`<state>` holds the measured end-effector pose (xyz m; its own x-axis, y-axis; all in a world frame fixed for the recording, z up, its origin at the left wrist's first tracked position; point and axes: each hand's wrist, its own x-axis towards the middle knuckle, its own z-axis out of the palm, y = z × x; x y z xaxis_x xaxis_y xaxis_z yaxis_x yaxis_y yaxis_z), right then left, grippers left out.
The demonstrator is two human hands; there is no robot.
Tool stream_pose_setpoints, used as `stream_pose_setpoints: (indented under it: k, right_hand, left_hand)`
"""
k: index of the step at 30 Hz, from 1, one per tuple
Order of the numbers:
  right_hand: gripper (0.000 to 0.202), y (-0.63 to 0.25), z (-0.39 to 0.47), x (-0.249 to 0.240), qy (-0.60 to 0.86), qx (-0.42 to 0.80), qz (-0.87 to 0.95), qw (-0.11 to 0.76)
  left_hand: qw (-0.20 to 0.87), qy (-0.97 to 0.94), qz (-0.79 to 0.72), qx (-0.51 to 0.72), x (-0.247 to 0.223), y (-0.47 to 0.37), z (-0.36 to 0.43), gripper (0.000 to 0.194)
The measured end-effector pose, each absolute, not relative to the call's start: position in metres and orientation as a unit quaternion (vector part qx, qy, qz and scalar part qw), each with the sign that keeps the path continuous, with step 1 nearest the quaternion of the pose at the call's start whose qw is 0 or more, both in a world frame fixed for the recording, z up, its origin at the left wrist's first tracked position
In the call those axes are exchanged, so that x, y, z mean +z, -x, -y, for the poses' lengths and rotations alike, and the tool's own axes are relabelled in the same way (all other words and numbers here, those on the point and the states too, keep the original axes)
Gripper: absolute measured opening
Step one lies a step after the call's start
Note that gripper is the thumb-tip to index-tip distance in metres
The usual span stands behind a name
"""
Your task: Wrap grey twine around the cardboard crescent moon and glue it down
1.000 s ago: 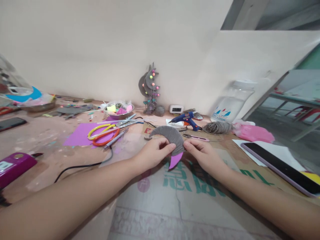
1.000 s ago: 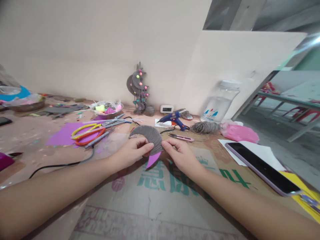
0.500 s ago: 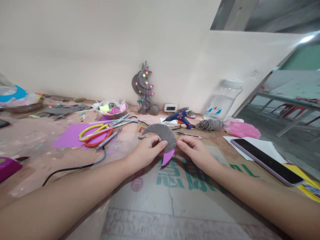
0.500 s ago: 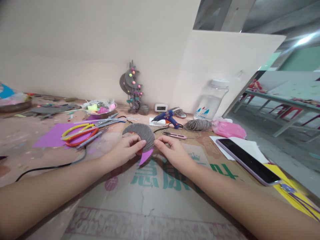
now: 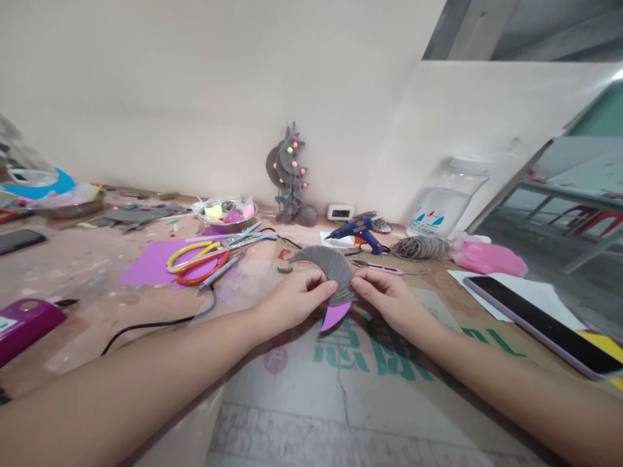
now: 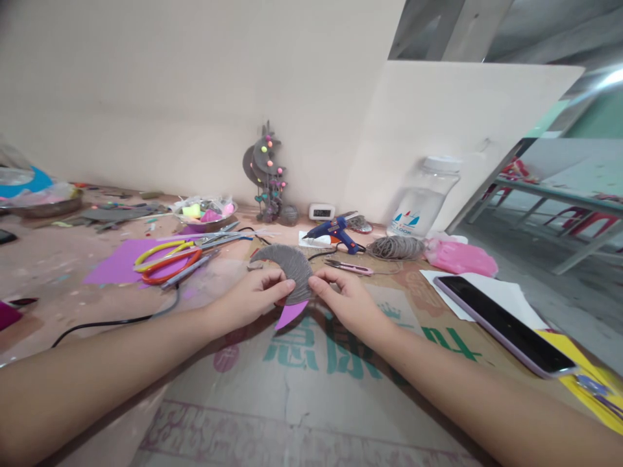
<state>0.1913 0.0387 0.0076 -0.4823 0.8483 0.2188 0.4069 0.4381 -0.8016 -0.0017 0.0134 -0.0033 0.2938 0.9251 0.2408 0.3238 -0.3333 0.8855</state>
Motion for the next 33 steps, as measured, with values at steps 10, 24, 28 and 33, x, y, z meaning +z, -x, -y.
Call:
stream_pose_setpoints:
  k: [10, 24, 28, 33]
  right_hand:
    - [0.03, -0.192, -0.037, 0.009, 0.407, 0.372, 0.771, 0.317]
    - [0.027, -0.192, -0.038, 0.014, 0.442, 0.361, 0.726, 0.383]
    - [0.029, -0.192, -0.038, 0.011, 0.407, 0.353, 0.77, 0.343]
    - [0.032, -0.191, -0.035, 0.01, 0.407, 0.352, 0.781, 0.317]
  left_hand:
    - [0.427, -0.693, -0.39, 0.43, -0.003, 0.0, -0.014, 0.037]
    - [0.403, -0.627, -0.444, 0.498, -0.008, 0.0, -0.019, 0.022]
    - [0.384, -0.69, -0.413, 0.455, -0.002, 0.0, -0.017, 0.03]
    - [0.311, -0.72, -0.479, 0.396, 0.003, 0.001, -0.012, 0.038]
